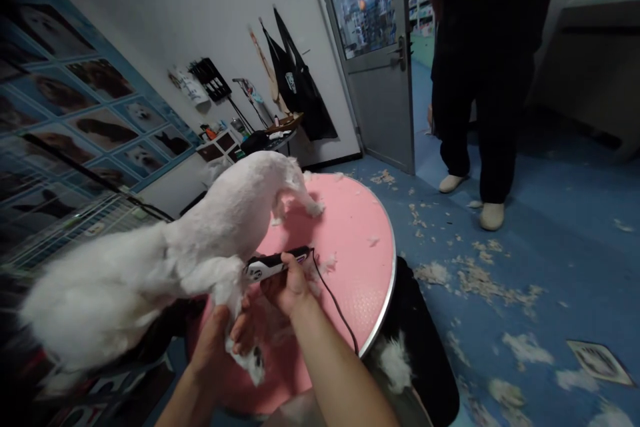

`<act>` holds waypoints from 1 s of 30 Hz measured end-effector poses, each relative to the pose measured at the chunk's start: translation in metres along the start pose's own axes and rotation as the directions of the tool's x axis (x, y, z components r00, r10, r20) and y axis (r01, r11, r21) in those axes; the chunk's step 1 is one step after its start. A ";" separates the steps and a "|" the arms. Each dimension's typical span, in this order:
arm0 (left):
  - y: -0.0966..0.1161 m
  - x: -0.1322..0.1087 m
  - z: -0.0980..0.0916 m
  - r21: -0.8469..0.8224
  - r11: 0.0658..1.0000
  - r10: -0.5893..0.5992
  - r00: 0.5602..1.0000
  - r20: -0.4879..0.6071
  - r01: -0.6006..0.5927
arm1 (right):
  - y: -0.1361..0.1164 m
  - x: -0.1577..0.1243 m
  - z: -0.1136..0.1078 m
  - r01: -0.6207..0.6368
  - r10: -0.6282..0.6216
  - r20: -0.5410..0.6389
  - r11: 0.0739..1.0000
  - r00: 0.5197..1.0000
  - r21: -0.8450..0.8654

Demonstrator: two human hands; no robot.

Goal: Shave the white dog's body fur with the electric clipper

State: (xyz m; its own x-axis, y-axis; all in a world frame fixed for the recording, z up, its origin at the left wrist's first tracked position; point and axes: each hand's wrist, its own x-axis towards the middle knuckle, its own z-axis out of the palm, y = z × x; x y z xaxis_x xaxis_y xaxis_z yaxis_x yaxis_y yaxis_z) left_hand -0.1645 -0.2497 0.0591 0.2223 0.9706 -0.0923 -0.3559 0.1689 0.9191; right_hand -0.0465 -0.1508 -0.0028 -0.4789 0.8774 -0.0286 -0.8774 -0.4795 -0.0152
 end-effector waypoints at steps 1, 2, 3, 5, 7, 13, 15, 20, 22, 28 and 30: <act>0.000 -0.001 -0.001 -0.013 1.000 -0.008 1.000 -0.009 0.008 | -0.001 -0.003 0.000 -0.031 0.031 0.001 0.999 1.000 0.035; 0.001 -0.002 -0.002 -0.027 0.999 -0.019 1.000 -0.015 0.019 | -0.002 -0.006 0.001 -0.058 0.058 0.001 0.996 0.998 0.073; 0.001 -0.003 -0.003 -0.040 0.999 -0.036 0.999 -0.020 0.035 | -0.004 -0.007 0.001 -0.077 0.077 -0.001 0.991 0.997 0.107; 0.002 -0.005 -0.004 -0.068 0.996 -0.053 0.998 -0.039 0.050 | -0.008 -0.006 0.001 -0.084 0.086 -0.011 0.986 0.996 0.144; 0.003 -0.007 -0.004 -0.088 0.995 -0.049 0.996 -0.076 0.042 | -0.009 -0.003 0.001 -0.084 0.088 -0.022 0.986 0.996 0.147; 0.003 -0.007 -0.007 -0.100 0.992 -0.070 0.996 0.051 0.075 | -0.001 -0.006 0.000 -0.147 0.148 0.003 0.982 0.989 0.121; 0.003 -0.007 -0.008 -0.094 0.993 -0.069 0.994 0.083 0.076 | -0.001 -0.009 0.000 -0.156 0.155 0.013 0.982 0.988 0.109; 0.002 -0.009 -0.009 -0.097 0.992 -0.072 0.995 0.071 0.078 | -0.002 -0.006 0.004 -0.101 0.100 0.017 0.989 0.995 0.107; 0.001 -0.010 -0.009 -0.098 0.992 -0.070 0.993 0.091 0.079 | -0.001 -0.006 0.005 -0.101 0.100 0.022 0.990 0.995 0.098; 0.001 -0.011 -0.003 -0.065 0.998 0.022 0.986 0.163 -0.011 | 0.001 -0.015 0.004 -0.172 0.169 0.048 0.984 0.984 0.049; 0.003 -0.012 0.000 -0.055 0.998 0.015 0.987 0.163 -0.006 | 0.000 -0.014 0.004 -0.164 0.161 0.046 0.985 0.986 0.055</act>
State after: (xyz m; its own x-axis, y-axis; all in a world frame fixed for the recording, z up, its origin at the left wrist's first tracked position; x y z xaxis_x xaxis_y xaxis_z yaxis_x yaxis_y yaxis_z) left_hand -0.1683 -0.2612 0.0627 0.3617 0.9322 -0.0151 -0.4069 0.1724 0.8970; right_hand -0.0396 -0.1630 0.0018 -0.6148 0.7886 0.0154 -0.7874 -0.6148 0.0447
